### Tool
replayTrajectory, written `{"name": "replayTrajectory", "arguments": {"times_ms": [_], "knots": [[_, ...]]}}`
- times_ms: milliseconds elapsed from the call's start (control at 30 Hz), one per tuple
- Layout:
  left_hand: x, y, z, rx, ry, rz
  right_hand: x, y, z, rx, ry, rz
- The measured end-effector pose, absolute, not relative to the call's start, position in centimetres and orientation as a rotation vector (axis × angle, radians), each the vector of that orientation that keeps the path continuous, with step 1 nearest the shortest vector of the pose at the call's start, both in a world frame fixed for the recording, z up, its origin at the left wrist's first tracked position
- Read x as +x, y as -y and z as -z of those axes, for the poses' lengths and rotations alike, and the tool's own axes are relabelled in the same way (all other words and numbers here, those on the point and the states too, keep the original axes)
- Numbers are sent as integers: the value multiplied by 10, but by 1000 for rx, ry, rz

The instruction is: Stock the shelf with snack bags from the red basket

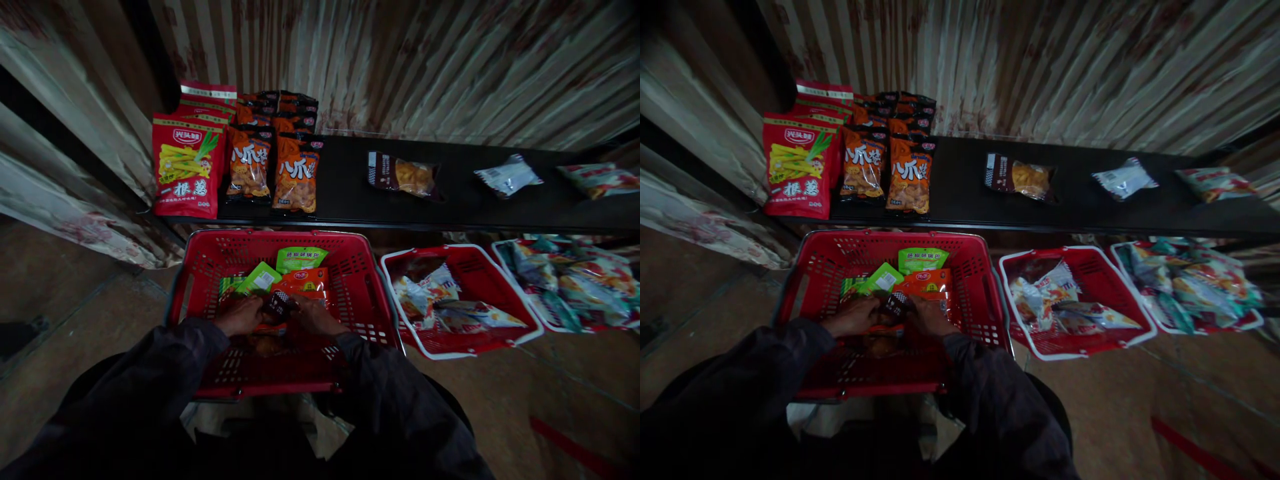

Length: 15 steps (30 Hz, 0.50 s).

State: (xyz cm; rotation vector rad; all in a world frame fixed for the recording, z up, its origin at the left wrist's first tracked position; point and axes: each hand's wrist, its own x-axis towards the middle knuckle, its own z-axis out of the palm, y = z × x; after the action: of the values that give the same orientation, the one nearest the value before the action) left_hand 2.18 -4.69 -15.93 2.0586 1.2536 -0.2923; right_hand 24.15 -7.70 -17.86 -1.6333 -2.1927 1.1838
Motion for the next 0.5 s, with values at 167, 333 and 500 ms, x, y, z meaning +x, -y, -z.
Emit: {"name": "replayTrajectory", "arguments": {"times_ms": [167, 333, 500], "knots": [[26, 48, 150, 2080, -1261, 280, 243, 76, 182, -1738, 2164, -1154], [29, 42, 137, 2120, -1343, 171, 246, 70, 175, -1784, 2090, -1104], [25, 30, 136, 1967, -1498, -171, 252, 57, 164, -1649, 1627, -1136]]}}
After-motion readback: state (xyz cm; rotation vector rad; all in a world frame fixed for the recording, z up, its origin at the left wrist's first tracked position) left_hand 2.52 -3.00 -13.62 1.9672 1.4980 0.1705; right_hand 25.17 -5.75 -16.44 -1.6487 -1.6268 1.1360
